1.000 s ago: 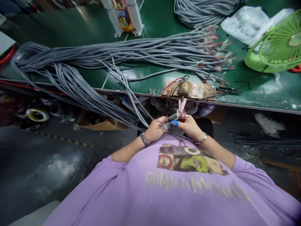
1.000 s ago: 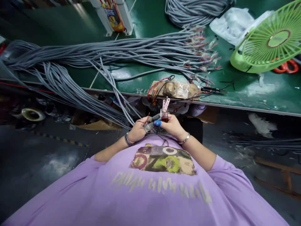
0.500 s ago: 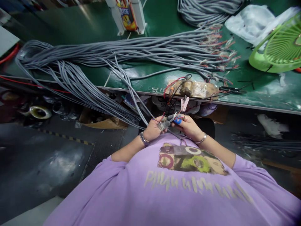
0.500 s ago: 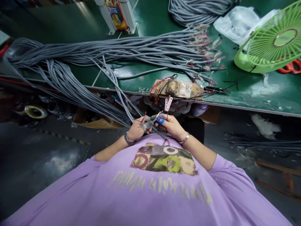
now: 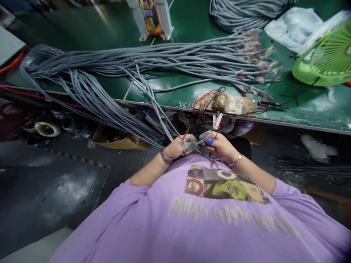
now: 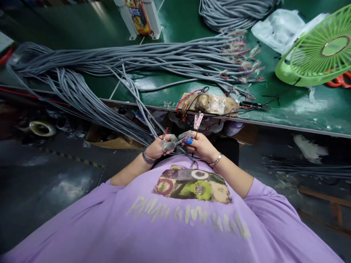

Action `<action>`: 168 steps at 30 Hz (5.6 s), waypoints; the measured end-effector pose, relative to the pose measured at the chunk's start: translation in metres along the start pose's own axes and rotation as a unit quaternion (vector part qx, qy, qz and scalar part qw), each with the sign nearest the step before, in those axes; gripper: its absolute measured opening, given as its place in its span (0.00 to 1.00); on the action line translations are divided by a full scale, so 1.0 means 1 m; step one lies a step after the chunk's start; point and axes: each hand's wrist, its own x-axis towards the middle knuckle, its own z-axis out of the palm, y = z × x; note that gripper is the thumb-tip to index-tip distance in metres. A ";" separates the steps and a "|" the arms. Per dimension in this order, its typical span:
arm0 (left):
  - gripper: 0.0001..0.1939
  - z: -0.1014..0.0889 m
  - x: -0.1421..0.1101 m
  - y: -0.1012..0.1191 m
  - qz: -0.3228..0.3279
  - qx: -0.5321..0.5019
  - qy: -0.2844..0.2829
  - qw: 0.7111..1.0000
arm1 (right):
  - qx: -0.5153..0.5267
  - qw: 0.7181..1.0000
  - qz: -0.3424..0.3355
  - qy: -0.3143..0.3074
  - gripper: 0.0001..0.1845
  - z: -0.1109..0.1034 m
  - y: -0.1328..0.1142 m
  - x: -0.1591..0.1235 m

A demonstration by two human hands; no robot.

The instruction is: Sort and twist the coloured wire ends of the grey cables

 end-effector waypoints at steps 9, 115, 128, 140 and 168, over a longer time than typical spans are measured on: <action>0.22 -0.002 0.010 0.003 0.042 0.092 -0.020 0.995 | -0.006 0.993 0.113 -0.035 0.16 -0.008 -0.006 0.006; 0.25 -0.008 0.006 0.010 0.069 0.163 -0.122 0.977 | -0.418 0.876 -0.199 -0.137 0.15 -0.009 -0.030 -0.025; 0.20 -0.012 0.014 0.012 0.094 0.182 -0.038 0.978 | -0.062 0.978 -0.012 0.200 0.30 -0.042 -0.015 -0.008; 0.27 0.007 0.055 0.017 0.103 0.105 0.078 0.986 | -0.028 0.986 -0.046 0.157 0.33 -0.037 -0.030 0.034; 0.24 0.006 0.052 0.011 0.089 0.116 -0.022 0.989 | 0.115 0.981 -0.004 0.156 0.34 -0.031 -0.023 0.028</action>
